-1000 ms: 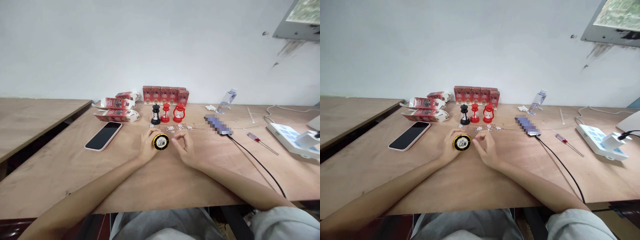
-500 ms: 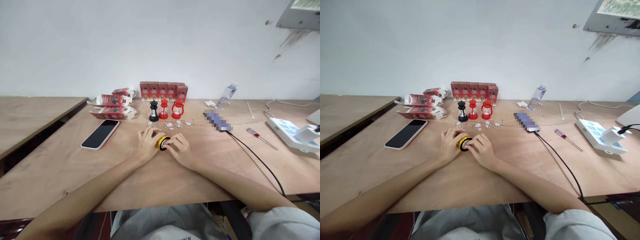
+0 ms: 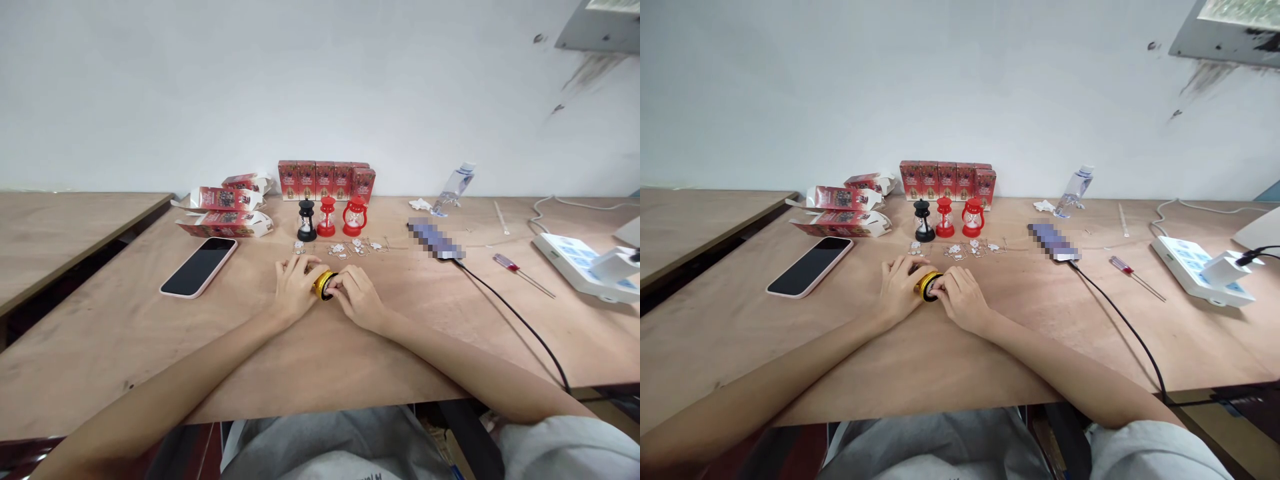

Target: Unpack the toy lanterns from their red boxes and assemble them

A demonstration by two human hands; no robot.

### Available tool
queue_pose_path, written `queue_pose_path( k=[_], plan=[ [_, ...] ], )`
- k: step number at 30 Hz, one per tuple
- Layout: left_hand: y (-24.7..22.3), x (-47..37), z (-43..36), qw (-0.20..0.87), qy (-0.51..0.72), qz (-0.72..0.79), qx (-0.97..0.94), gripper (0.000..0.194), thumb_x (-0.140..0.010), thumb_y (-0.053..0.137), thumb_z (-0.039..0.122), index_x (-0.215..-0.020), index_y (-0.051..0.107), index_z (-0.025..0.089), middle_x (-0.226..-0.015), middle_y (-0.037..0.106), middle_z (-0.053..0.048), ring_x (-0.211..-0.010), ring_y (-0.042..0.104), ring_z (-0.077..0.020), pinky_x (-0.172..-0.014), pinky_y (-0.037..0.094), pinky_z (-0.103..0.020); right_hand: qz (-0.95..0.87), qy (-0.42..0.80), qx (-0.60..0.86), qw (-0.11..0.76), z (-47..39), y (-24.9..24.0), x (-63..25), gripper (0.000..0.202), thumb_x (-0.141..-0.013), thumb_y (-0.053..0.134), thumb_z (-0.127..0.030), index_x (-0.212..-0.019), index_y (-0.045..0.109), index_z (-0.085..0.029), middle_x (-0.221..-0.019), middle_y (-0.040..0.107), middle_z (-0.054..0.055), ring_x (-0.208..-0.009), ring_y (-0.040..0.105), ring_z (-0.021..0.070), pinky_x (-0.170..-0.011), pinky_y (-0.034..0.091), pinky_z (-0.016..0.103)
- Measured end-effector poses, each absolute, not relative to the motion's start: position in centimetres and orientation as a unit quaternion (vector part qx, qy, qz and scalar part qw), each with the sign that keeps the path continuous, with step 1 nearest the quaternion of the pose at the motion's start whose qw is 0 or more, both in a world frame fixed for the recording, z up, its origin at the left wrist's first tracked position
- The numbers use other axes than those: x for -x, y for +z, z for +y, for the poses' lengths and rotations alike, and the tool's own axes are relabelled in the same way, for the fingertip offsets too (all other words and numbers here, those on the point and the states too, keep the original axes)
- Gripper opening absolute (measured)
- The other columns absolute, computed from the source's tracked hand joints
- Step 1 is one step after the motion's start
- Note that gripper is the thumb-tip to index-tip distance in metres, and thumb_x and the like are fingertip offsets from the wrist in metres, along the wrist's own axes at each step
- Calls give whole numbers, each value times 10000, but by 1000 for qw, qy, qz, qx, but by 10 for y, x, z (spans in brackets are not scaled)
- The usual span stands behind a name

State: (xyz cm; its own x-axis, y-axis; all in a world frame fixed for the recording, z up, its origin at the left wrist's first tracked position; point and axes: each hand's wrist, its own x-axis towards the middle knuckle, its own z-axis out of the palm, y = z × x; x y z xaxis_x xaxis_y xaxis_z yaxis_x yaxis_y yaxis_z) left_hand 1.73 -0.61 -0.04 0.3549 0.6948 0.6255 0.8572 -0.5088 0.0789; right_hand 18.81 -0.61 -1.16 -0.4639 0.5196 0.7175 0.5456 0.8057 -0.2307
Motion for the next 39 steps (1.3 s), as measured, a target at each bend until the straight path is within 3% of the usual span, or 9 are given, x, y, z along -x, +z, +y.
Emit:
queue_pose_path(
  k=[18,28,39],
  plan=[
    [0,-17,-5,87,-317,-500,801,244,-753,627,265,-996,615,249,-1062,618,-51,-943,526,-228,-720,270,-343,-855,6,273,442,-3,-13,-187,101,-913,405,-199,-866,493,-189,-865,570,88,-811,515,183,-710,451,328],
    [1,-18,-5,71,-331,-506,793,204,-754,624,262,-956,611,236,-1047,623,-50,-944,530,-221,-727,274,-340,-825,39,264,498,-4,-12,-188,93,-902,387,-181,-890,473,-214,-909,600,79,-860,575,165,-752,493,335],
    [4,-18,-5,78,-315,-523,788,209,-756,626,277,-962,613,243,-1051,621,-55,-950,514,-229,-744,280,-347,-823,73,269,495,-6,-11,-190,161,-906,454,-228,-859,608,-219,-792,646,36,-751,612,134,-691,505,274]
  ],
)
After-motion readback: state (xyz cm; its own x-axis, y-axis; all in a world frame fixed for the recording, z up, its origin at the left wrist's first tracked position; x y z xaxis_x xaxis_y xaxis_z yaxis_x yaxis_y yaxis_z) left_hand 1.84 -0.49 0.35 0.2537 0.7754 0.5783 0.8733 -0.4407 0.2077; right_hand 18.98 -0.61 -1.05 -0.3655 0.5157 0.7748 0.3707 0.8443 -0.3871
